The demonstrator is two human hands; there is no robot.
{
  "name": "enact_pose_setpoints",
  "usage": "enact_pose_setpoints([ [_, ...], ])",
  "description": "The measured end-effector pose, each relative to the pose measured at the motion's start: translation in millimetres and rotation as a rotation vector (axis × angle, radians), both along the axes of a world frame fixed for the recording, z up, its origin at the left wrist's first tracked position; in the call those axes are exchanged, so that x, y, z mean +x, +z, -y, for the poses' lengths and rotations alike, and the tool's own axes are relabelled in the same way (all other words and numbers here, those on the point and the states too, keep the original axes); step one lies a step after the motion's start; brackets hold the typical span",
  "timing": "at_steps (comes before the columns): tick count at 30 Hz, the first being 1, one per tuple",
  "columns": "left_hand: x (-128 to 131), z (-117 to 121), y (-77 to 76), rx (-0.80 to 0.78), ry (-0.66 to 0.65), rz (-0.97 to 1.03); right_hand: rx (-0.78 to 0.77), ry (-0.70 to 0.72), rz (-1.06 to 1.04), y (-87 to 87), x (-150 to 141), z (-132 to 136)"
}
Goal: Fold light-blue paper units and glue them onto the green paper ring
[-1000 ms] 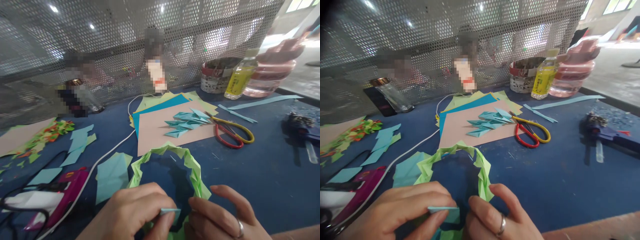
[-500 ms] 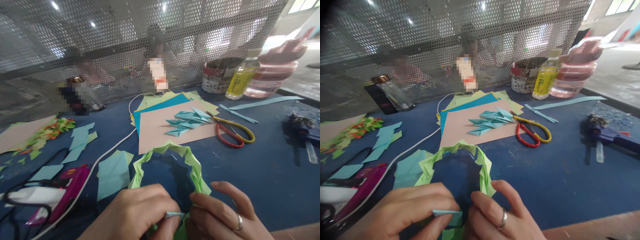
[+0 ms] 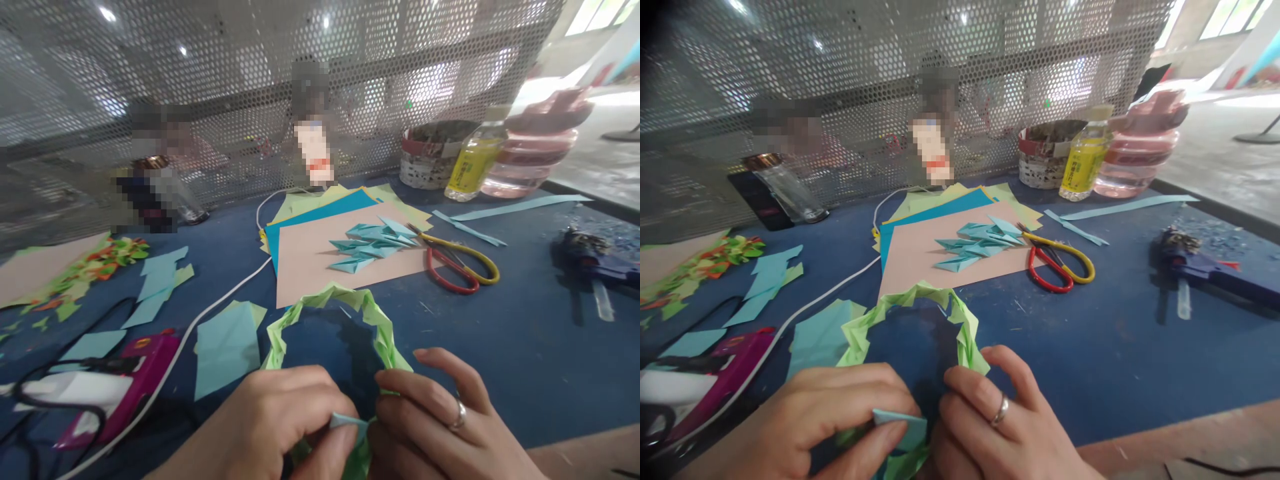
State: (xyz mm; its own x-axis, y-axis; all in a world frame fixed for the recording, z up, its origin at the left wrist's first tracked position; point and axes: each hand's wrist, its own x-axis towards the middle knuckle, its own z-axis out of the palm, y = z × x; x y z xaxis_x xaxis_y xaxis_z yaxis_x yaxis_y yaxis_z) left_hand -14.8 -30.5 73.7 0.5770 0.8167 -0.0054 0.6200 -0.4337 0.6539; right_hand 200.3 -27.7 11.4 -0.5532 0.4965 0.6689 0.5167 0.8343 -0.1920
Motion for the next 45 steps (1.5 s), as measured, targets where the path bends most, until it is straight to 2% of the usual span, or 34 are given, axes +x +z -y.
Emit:
enact_pose_setpoints([
  [4, 1.7, -1.7, 1.3, -0.038, 0.005, -0.025, 0.009, -0.04, -0.083, -4.8, -8.1, -2.9],
  [10, 3.9, -0.7, -0.2, -0.009, 0.035, -0.008, 0.015, -0.059, -0.117, -12.2, -13.1, -4.9],
  [16, 2.8, -0.2, -0.8, 0.034, 0.015, -0.025, 0.029, -0.023, -0.119, -11.0, -11.1, -3.7],
  [26, 2.3, 0.9, 1.7, 0.002, -0.009, -0.029, 0.034, -0.038, -0.12, -9.7, -11.5, -2.4],
  [34, 2.2, -2.1, 3.7, 0.062, -0.048, -0.031, 0.008, -0.017, -0.128, -10.4, -13.4, -3.9],
  [40, 0.0, -1.4, 6.9, 0.003, -0.064, -0.018, -0.063, -0.007, -0.159, -4.0, -14.4, -3.8],
  [45, -0.9, -5.4, 11.9, -0.087, -0.076, -0.026, -0.126, 0.005, -0.182, -5.8, -15.7, -5.3],
])
